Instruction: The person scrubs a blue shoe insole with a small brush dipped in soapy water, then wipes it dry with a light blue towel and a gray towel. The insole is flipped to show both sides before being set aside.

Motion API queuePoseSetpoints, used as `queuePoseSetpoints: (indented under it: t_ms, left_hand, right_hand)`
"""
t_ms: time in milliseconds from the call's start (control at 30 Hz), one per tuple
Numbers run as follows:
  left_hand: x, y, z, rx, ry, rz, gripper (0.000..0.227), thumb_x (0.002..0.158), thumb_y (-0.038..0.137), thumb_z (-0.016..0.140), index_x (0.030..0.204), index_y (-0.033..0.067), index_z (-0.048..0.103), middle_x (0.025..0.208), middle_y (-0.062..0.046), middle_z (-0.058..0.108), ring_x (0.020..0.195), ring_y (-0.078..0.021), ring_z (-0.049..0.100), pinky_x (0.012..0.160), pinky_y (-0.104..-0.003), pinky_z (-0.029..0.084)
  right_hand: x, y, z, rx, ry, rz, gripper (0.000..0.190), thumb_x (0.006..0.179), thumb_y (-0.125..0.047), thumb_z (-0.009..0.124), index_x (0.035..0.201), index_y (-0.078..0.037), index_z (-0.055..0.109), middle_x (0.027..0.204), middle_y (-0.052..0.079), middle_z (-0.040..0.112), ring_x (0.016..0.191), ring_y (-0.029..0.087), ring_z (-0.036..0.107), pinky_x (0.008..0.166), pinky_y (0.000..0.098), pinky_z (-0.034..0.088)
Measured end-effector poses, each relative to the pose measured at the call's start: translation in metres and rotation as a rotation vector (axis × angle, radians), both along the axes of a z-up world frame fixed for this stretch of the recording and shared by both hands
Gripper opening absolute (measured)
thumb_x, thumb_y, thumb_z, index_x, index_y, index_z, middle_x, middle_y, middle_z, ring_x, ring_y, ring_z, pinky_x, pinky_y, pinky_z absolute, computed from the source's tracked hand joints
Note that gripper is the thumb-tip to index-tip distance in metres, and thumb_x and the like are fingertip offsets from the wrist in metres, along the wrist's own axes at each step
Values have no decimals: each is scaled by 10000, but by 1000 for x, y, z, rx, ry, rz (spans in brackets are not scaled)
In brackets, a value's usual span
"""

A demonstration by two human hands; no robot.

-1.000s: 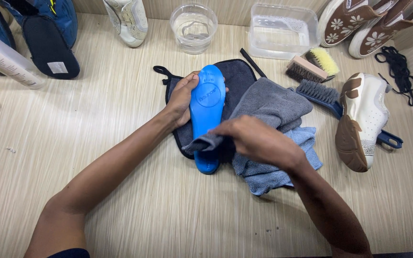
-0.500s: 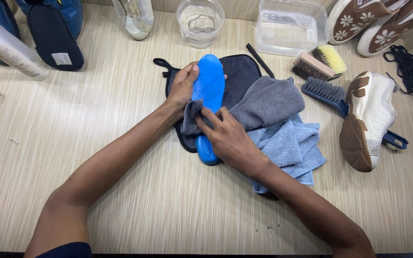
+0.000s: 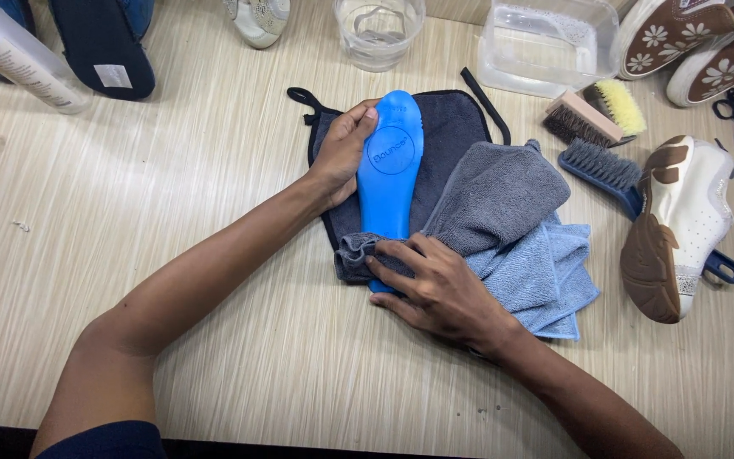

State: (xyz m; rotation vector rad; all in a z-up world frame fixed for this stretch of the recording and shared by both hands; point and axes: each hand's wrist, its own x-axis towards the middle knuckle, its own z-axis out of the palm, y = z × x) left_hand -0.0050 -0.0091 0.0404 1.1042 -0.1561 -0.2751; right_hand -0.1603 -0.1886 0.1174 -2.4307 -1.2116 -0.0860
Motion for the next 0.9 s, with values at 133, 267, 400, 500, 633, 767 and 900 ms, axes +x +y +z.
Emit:
queuePoseSetpoints:
  t_ms: [133, 267, 400, 500, 633, 767, 900]
  left_hand:
    - [-4, -1, 9, -13, 38, 25, 338, 1131, 156, 408, 1361, 23, 617, 818, -3, 519, 684, -77, 603, 652, -220, 600]
    - [-1, 0, 6, -13, 30, 16, 336, 1134, 162, 408, 1359, 26, 617, 816, -4, 525, 684, -79, 603, 648, -220, 596]
    - [-4, -2, 8, -53, 95, 25, 336, 1132, 168, 407, 1365, 28, 604, 831, -7, 526, 705, -82, 612, 659, -220, 591]
    - [-11, -4, 15, -84, 91, 55, 336, 1131, 167, 420, 1384, 32, 594, 865, 2, 515, 762, -78, 617, 715, -215, 604]
    - [-5, -4, 5, -88, 75, 56, 331, 1132, 174, 425, 1386, 46, 595, 895, -6, 531, 811, -84, 639, 751, -235, 628]
    - [-1, -1, 0, -158, 94, 37, 319, 1122, 195, 483, 1374, 59, 622, 960, -41, 625, 891, -128, 711, 820, -292, 659]
    - [5, 5, 4, -319, 313, -60, 355, 990, 393, 605, 1186, 121, 719, 1060, -75, 711, 983, -200, 669, 907, -387, 586]
  right_hand:
    - [-1, 5, 11, 81, -3, 14, 165, 939, -199, 731, 1047, -80, 769, 1112, 100, 684, 762, 249, 588, 605, 375, 478]
    - [-1, 3, -2, 142, 37, 31, 35, 874, -129, 778, 878, -95, 775, 967, 60, 687, 697, 214, 575, 571, 352, 475]
    - [1, -6, -13, 169, 127, 1, 110, 832, -196, 814, 772, -114, 772, 800, 27, 661, 637, 176, 585, 539, 324, 467]
    - [7, -9, -12, 250, 229, -23, 227, 838, -218, 791, 677, -84, 704, 658, 27, 557, 490, 176, 525, 447, 309, 424]
    - [17, -13, -12, 242, 257, 2, 337, 849, -300, 779, 583, -139, 648, 580, -23, 488, 435, 155, 481, 424, 299, 383]
    - [23, -14, -6, 231, 319, 15, 411, 813, -331, 774, 505, -159, 564, 512, -35, 435, 402, 158, 444, 411, 300, 356]
    - [15, 3, 5, 456, 161, -218, 221, 978, -111, 663, 820, -27, 533, 829, 117, 585, 739, 229, 597, 666, 323, 464]
